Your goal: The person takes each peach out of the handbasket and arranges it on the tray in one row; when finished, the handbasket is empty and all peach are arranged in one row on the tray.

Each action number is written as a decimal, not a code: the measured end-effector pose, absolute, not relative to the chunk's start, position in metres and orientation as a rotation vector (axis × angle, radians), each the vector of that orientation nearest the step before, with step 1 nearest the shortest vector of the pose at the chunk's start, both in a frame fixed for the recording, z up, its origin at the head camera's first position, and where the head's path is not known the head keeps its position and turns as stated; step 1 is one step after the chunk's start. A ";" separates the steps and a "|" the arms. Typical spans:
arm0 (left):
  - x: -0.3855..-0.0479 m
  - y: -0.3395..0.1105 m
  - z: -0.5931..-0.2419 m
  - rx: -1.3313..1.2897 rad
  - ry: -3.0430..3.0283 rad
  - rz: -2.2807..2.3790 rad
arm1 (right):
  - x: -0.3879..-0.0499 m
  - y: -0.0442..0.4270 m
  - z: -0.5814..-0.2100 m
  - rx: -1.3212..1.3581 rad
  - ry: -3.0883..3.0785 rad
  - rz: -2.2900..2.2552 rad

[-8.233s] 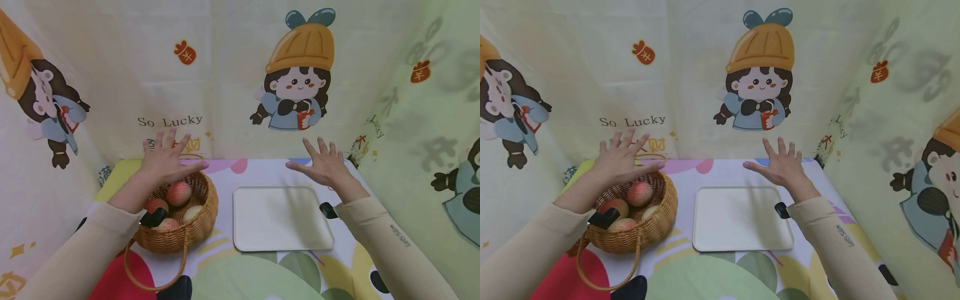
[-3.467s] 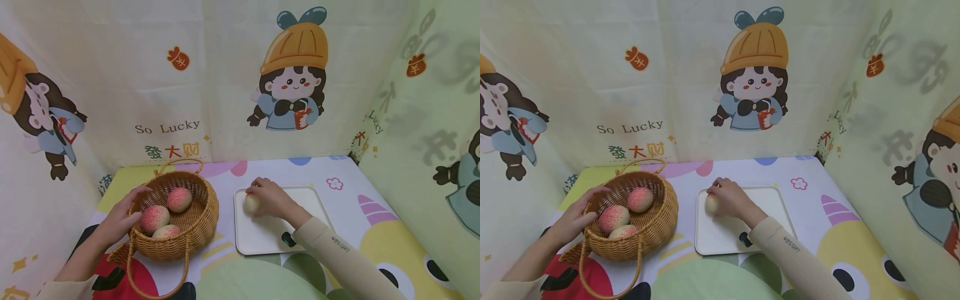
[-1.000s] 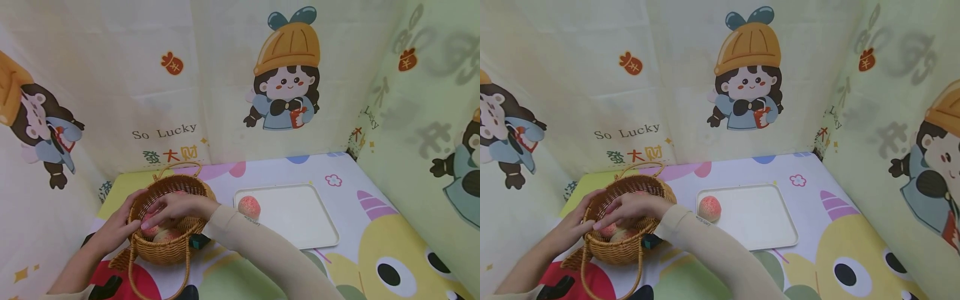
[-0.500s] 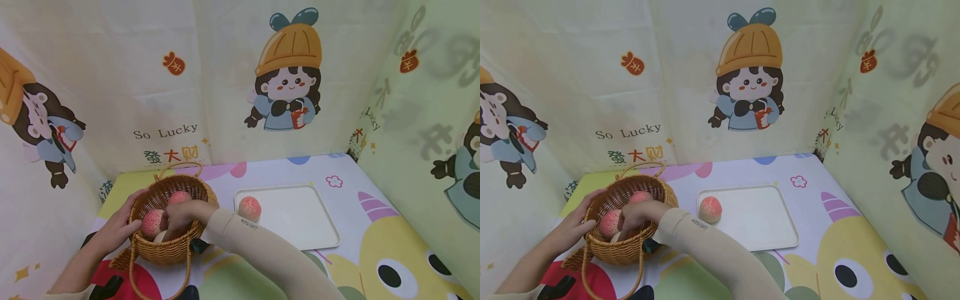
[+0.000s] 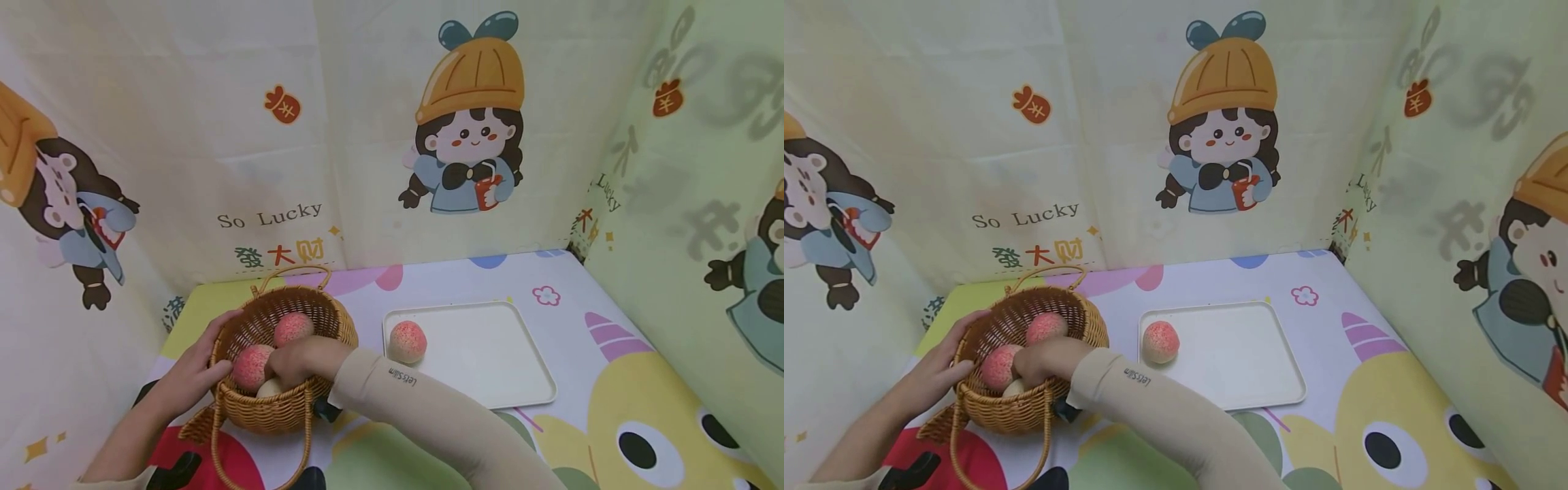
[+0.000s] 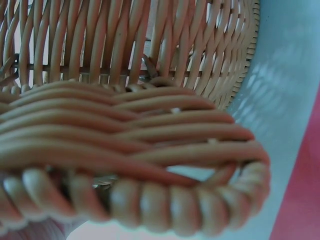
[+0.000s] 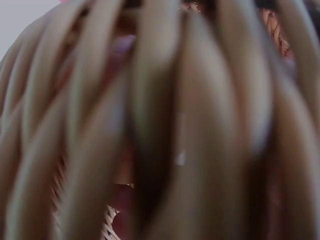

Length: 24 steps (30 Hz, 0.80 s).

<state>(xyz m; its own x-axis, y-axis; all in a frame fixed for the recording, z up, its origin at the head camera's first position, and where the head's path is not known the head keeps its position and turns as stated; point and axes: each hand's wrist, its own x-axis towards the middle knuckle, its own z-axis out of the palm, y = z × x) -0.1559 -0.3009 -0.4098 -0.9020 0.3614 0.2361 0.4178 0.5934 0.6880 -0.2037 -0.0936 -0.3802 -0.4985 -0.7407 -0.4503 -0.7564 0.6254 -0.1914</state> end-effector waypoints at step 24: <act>-0.156 -0.304 -0.410 -0.679 -2.748 -1.194 | -0.233 0.000 -0.344 -1.278 2.072 -1.433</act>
